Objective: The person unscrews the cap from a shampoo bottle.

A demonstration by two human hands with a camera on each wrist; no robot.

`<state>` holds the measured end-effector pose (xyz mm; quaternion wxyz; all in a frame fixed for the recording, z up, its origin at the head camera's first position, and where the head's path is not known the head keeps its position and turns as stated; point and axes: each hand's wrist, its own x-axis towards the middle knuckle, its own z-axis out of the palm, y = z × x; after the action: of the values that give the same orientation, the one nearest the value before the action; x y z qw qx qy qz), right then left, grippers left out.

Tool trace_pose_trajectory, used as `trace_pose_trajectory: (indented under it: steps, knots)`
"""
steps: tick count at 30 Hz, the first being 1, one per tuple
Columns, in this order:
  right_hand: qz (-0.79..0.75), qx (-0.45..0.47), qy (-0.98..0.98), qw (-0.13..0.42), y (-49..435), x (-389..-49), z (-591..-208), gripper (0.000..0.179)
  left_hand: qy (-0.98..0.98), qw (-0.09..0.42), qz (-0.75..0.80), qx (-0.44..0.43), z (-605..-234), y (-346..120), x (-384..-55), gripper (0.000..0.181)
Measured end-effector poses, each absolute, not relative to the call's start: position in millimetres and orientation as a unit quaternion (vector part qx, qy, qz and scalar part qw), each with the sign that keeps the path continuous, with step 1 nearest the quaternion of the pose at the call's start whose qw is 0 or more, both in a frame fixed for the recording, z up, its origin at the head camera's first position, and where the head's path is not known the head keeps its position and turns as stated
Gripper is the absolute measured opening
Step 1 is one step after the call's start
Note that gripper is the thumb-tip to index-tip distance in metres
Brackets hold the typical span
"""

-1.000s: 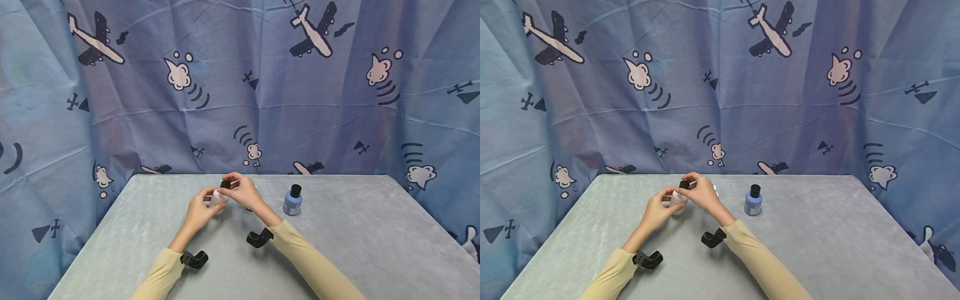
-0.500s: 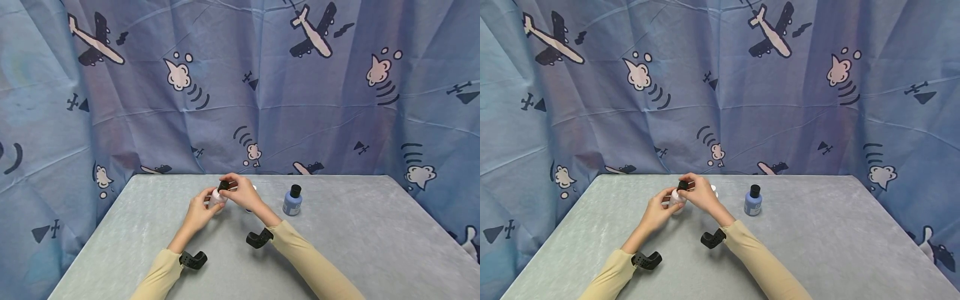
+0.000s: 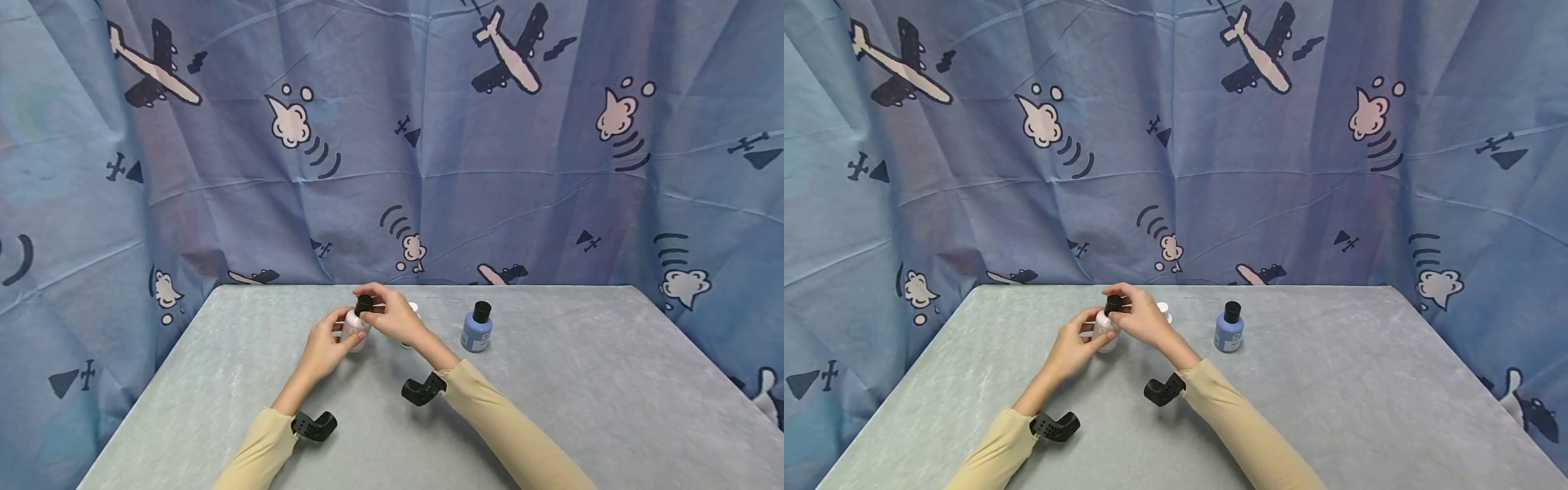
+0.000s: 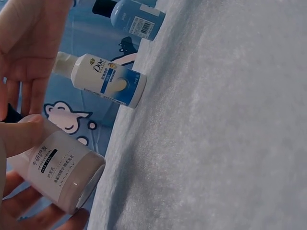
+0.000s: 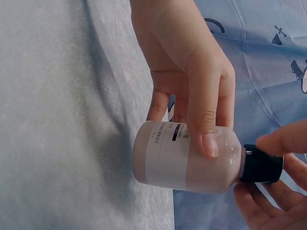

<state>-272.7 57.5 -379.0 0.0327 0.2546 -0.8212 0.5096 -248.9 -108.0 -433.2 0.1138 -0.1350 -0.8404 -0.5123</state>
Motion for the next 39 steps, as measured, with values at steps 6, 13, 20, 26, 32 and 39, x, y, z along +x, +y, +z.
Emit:
trace_pose_trajectory:
  steps: [6, 13, 20, 26, 32, 39]
  knots:
    - [0.494, 0.24, -0.834, 0.051, 57.1, -273.0, -379.1, 0.038, -0.838, 0.143, -0.514, -0.117, -433.1, -108.6, -249.2, 0.05]
    - [0.471, 0.233, -0.848, 0.07, 56.6, -274.1, -380.0, 0.033, -0.84, 0.144, -0.514, -0.102, -433.5, -108.9, -250.3, 0.05]
    - [0.468, 0.251, -0.844, 0.075, 58.8, -274.9, -381.2, 0.031, -0.84, 0.149, -0.508, -0.117, -434.2, -109.3, -248.7, 0.05]
    - [0.467, 0.263, -0.841, 0.074, 60.7, -274.5, -380.7, 0.033, -0.838, 0.15, -0.504, -0.142, -435.6, -109.7, -248.0, 0.05]
    - [0.48, 0.27, -0.833, 0.056, 62.3, -275.6, -380.5, 0.038, -0.84, 0.138, -0.502, -0.151, -434.7, -109.8, -247.4, 0.049]
    - [0.493, 0.285, -0.821, 0.036, 62.1, -276.1, -379.9, 0.041, -0.846, 0.134, -0.497, -0.138, -435.6, -110.3, -250.0, 0.05]
